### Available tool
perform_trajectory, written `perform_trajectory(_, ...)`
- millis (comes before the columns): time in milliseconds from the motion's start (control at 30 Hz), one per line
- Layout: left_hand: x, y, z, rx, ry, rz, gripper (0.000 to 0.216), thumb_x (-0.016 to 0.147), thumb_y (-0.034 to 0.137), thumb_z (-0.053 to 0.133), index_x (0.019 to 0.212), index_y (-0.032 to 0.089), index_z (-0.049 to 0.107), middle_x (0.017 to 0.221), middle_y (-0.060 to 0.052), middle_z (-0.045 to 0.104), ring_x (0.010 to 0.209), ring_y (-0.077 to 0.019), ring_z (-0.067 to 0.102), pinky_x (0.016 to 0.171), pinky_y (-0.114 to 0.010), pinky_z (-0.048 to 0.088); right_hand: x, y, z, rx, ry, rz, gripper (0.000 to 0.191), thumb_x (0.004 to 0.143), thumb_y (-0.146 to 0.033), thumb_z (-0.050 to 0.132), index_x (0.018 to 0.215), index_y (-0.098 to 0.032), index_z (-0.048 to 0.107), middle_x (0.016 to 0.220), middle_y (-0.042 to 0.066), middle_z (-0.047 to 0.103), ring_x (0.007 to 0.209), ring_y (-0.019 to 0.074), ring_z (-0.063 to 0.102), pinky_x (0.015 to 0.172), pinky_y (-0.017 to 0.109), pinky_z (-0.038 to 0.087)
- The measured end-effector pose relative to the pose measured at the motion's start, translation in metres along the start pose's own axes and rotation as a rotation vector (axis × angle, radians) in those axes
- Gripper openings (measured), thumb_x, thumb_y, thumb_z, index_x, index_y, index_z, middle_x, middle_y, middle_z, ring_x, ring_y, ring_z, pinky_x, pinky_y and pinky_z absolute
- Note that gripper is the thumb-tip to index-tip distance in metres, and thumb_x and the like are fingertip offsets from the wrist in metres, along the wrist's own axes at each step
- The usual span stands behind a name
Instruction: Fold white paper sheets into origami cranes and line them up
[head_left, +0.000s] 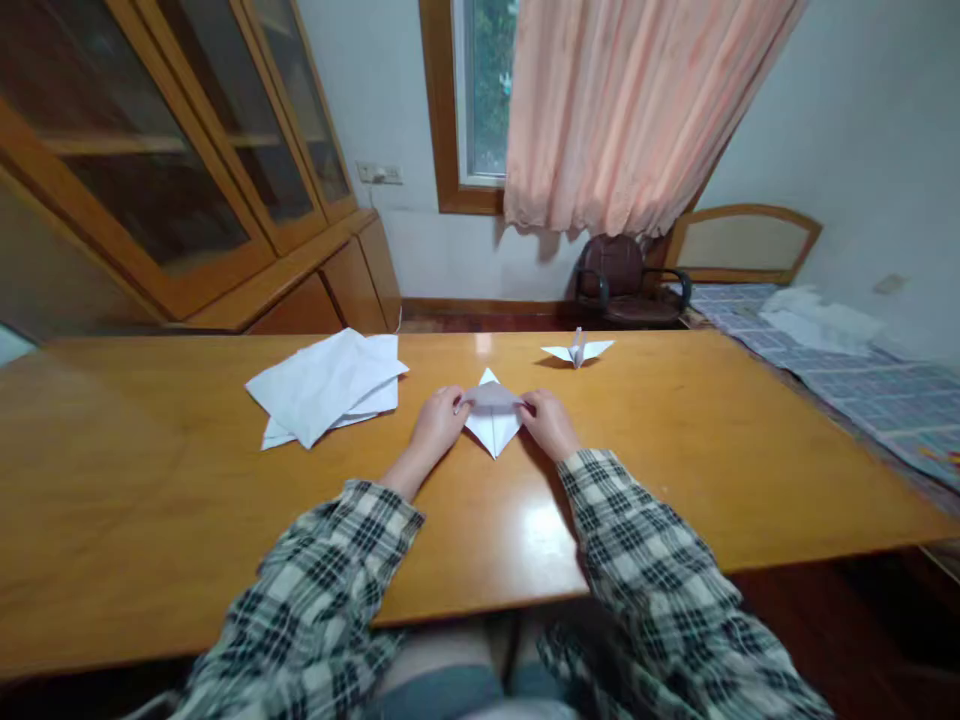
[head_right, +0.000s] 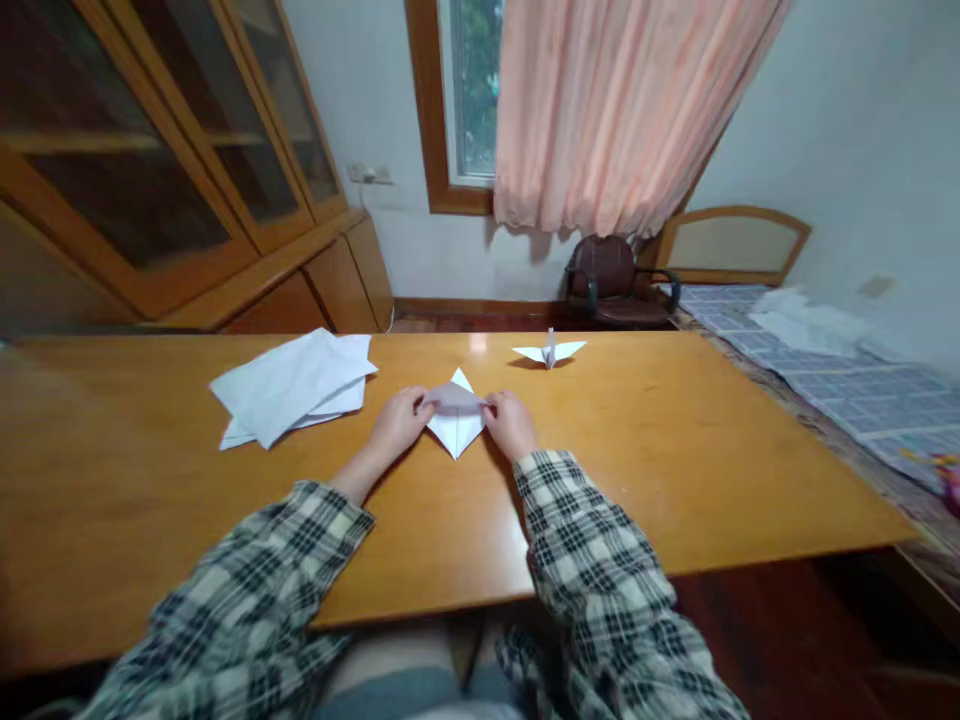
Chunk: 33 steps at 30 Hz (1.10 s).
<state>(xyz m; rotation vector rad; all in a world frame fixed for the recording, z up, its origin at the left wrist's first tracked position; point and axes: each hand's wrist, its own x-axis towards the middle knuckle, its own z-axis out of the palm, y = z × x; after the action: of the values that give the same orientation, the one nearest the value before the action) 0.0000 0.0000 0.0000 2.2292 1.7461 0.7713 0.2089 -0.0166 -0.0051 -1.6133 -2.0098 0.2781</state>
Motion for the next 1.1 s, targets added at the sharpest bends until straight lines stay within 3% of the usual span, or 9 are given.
perform_trajectory(300,-0.001,0.006,0.004,0.048,0.012,-0.016,0.013,0.088,0.027,0.051,0.085,0.017,0.059,0.085,-0.010,0.065,0.083,-0.0235,0.060,0.073,-0.031,0.042,0.002,-0.009,0.000,-0.028,0.018,0.129,0.020,0.090,-0.026,0.051,0.076,-0.018,0.063,0.074,0.004,0.064,0.069,0.0152,0.053,0.061,0.025,0.028)
perform_trajectory(467,0.001,0.004,0.003,-0.001,-0.013,-0.063,0.012,0.084,0.026,0.055,0.090,0.017,0.060,0.083,-0.007,0.066,0.079,-0.0217,0.060,0.069,-0.029,0.042,0.003,-0.010,0.000,-0.017,0.014,0.206,0.018,0.089,-0.029,0.053,0.078,-0.018,0.063,0.074,0.004,0.065,0.070,0.0154,0.054,0.060,0.025,0.029)
perform_trajectory(767,0.002,0.007,0.000,0.013,-0.017,-0.116,0.013,0.084,0.029,0.056,0.084,0.018,0.062,0.076,-0.005,0.066,0.072,-0.0195,0.060,0.064,-0.026,0.038,0.004,-0.022,0.001,-0.054,-0.003,0.312,0.015,0.088,-0.030,0.052,0.086,-0.021,0.063,0.080,0.004,0.068,0.072,0.0164,0.056,0.058,0.026,0.026)
perform_trajectory(1100,0.001,0.012,0.005,0.037,-0.001,-0.152,0.020,0.083,0.020,0.051,0.099,0.019,0.062,0.079,-0.004,0.069,0.073,-0.0192,0.062,0.063,-0.026,0.038,0.007,-0.028,0.003,-0.071,0.039,0.312,0.014,0.087,-0.029,0.053,0.095,-0.022,0.062,0.083,0.001,0.070,0.082,0.0186,0.062,0.069,0.028,0.032)
